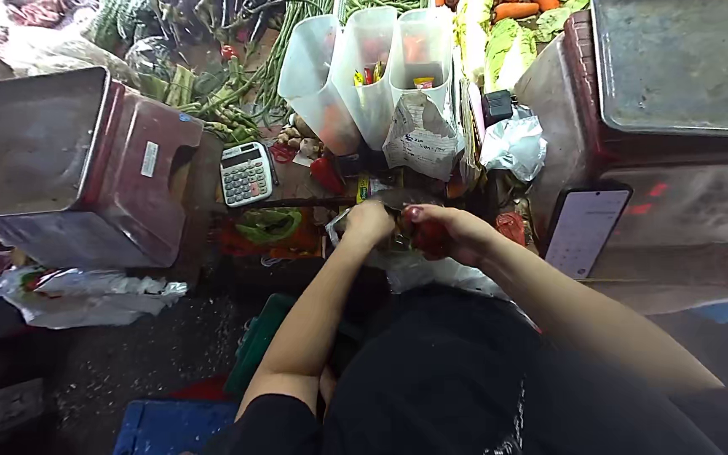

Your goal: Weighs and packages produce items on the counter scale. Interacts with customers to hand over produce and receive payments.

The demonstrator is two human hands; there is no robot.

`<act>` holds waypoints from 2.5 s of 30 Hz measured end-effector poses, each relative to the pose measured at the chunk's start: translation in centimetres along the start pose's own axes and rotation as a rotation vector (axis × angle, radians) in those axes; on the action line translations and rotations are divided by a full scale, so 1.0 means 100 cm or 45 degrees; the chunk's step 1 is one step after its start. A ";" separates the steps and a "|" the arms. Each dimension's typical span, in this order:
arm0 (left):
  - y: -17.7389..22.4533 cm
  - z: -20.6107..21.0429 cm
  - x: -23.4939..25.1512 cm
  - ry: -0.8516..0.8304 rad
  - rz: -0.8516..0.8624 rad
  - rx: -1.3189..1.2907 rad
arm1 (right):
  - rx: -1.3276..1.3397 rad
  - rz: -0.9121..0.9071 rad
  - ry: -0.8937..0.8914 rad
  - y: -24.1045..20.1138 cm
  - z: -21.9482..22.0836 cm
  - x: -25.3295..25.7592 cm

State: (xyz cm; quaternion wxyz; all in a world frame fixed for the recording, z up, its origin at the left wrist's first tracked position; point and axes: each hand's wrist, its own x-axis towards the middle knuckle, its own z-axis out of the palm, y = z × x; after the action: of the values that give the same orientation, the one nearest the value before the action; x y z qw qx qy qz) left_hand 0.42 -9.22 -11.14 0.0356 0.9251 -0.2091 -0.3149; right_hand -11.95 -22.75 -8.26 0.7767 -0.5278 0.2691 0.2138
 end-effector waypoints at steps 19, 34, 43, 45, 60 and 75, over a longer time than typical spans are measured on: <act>0.011 -0.036 -0.034 0.376 0.178 0.072 | -0.252 -0.117 0.565 0.035 0.011 0.065; -0.031 -0.005 -0.074 0.252 0.524 -1.053 | -1.162 -0.118 0.333 0.023 0.005 0.068; -0.069 -0.002 -0.112 0.563 0.549 -1.681 | -1.902 0.052 0.325 -0.014 0.003 0.016; -0.068 -0.009 -0.108 0.578 0.558 -1.763 | -2.179 0.107 0.213 -0.027 0.012 -0.008; -0.001 0.015 -0.090 0.059 0.806 -1.629 | -1.842 -1.605 0.080 -0.016 0.016 -0.034; -0.020 0.035 -0.082 0.207 0.941 -1.375 | -1.245 -1.435 1.475 0.144 -0.161 -0.159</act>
State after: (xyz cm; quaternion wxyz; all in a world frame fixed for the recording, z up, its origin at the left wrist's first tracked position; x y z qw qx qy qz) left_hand -6.80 -3.80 -9.66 0.6160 0.6655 -0.3222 -0.2717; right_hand -36.03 -33.54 -13.00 0.2036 -0.8714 0.1988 -0.3996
